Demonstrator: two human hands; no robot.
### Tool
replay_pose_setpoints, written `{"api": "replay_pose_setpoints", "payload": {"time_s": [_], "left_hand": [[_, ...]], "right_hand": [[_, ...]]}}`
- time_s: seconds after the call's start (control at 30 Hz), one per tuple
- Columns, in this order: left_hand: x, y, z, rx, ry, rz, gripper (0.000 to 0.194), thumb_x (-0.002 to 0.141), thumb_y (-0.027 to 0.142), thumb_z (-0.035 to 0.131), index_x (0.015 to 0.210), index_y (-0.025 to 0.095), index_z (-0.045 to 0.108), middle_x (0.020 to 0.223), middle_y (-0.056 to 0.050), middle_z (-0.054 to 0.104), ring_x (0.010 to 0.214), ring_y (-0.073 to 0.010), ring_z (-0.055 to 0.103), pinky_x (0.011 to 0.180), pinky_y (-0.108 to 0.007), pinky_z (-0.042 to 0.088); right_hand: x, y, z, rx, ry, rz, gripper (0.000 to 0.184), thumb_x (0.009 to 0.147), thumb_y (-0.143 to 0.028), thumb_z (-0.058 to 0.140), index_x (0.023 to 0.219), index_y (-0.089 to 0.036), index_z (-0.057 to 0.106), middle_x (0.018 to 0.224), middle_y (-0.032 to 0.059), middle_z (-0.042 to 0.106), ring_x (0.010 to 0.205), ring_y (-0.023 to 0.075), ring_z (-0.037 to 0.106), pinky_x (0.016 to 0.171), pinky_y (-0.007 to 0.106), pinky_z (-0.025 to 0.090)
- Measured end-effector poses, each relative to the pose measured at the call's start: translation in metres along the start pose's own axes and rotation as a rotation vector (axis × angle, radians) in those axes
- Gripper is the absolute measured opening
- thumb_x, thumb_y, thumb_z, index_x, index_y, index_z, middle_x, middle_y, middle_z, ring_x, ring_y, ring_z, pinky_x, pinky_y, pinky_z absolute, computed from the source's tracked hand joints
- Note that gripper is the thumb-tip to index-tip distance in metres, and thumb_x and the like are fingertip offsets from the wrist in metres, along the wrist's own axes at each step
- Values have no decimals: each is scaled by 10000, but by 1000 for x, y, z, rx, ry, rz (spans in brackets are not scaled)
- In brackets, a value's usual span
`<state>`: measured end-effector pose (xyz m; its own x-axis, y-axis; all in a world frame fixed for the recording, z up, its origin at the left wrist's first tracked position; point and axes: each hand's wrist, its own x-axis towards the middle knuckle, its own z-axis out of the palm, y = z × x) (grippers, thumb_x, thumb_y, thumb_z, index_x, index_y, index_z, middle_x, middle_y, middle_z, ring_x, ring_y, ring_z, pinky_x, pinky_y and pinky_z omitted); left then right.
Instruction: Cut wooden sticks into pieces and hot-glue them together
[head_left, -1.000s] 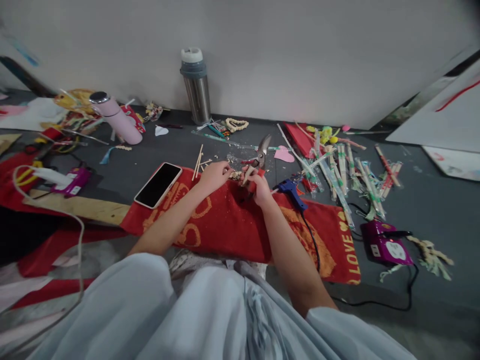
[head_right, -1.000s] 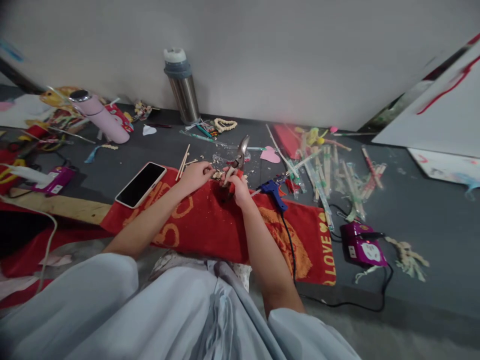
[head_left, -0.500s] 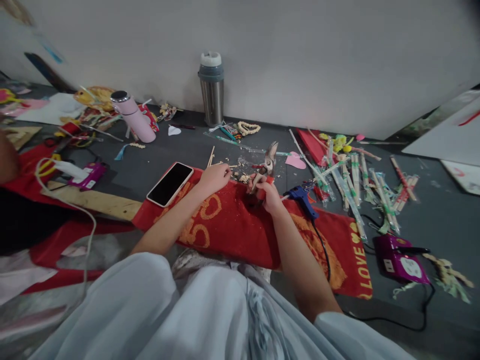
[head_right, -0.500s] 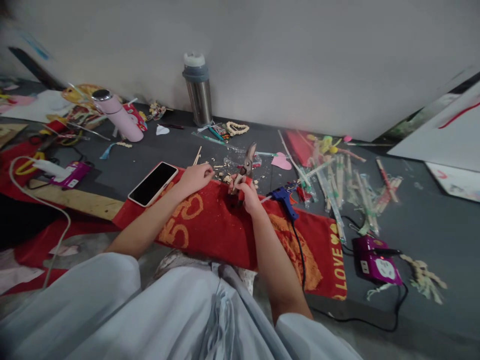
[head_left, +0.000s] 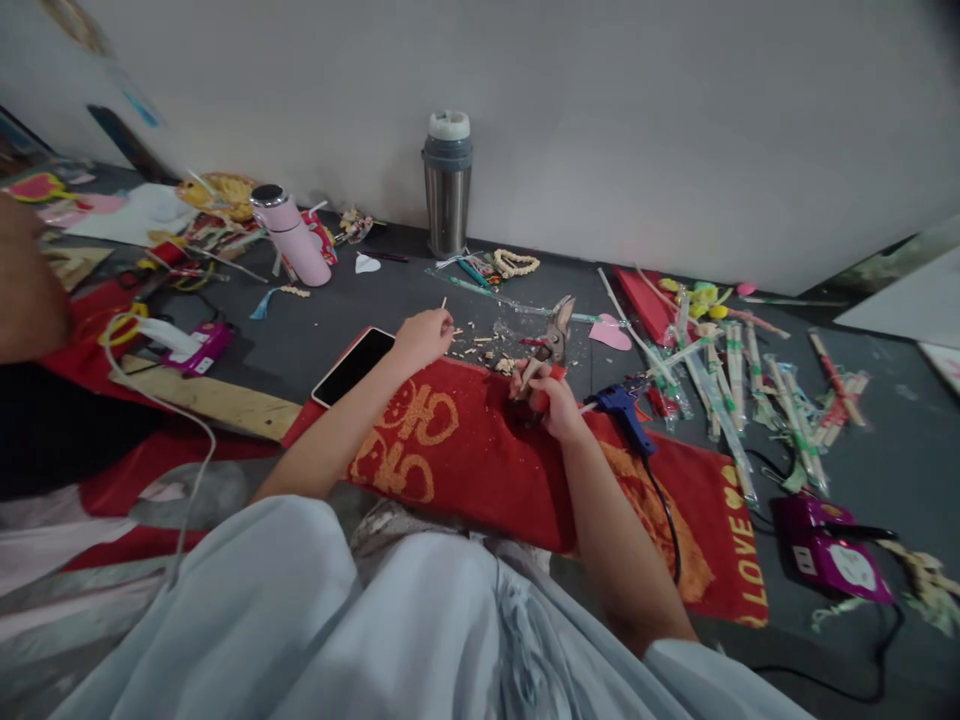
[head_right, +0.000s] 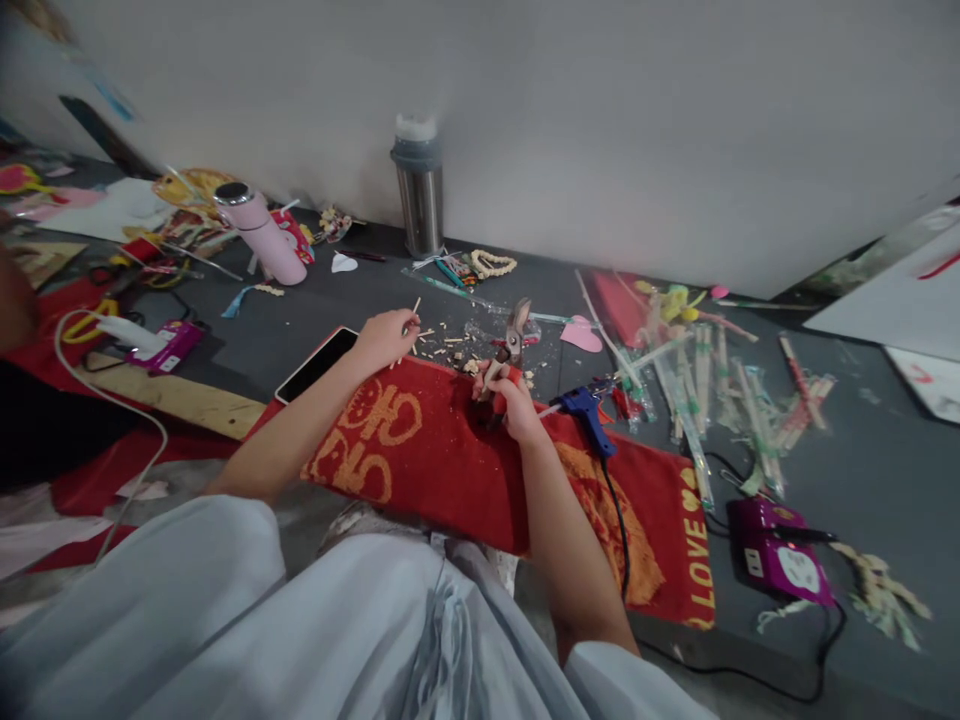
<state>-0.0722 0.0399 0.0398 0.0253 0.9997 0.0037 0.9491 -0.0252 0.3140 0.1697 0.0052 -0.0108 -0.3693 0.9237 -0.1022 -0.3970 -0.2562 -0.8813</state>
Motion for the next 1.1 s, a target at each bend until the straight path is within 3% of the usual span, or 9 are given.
{"api": "replay_pose_setpoints", "payload": {"time_s": [0.17,0.27,0.37,0.5,0.73,1.1], "left_hand": [[44,-48,-21,109,98,-244,428,904,286,445,1267,93,565,1285,-230,606,1157,-338,601,947,-417,449],[72,-83,-27,192,55,-401,509,922,334,400,1324,38,502,1327,-284,552,1189,-374,572,942,-440,442],[92,-110,-29,206,40,-423,517,935,336,353,1308,17,515,1382,-301,498,1225,-392,541,963,-467,422],[105,-128,-26,214,3,-423,560,951,383,297,1319,14,501,1389,-302,494,1216,-385,543,958,-481,424],[103,-126,-17,259,-38,-354,588,949,422,288,1315,31,532,1376,-270,528,1207,-416,557,972,-507,433],[82,-91,-21,318,-25,-271,494,930,337,365,1292,59,555,1324,-261,571,1163,-399,597,949,-485,471]], "right_hand": [[1,3,-3,11,-5,2,283,608,-271,607,887,-224,581,678,-25,574,637,158,559,640,320,470],[3,5,-4,50,-8,13,294,613,-267,613,901,-221,578,678,-26,570,633,156,572,633,316,473],[7,5,-2,74,-10,24,299,611,-289,601,900,-218,573,660,-28,560,606,155,568,616,320,477],[12,5,-2,92,-4,49,278,601,-298,599,863,-220,545,644,-27,554,593,160,570,611,334,485],[14,5,-4,132,-22,84,306,597,-292,609,889,-205,576,653,-19,561,613,166,588,634,346,500],[15,8,-6,156,-13,73,291,614,-274,611,893,-209,555,660,-21,566,574,139,533,623,333,505]]}}
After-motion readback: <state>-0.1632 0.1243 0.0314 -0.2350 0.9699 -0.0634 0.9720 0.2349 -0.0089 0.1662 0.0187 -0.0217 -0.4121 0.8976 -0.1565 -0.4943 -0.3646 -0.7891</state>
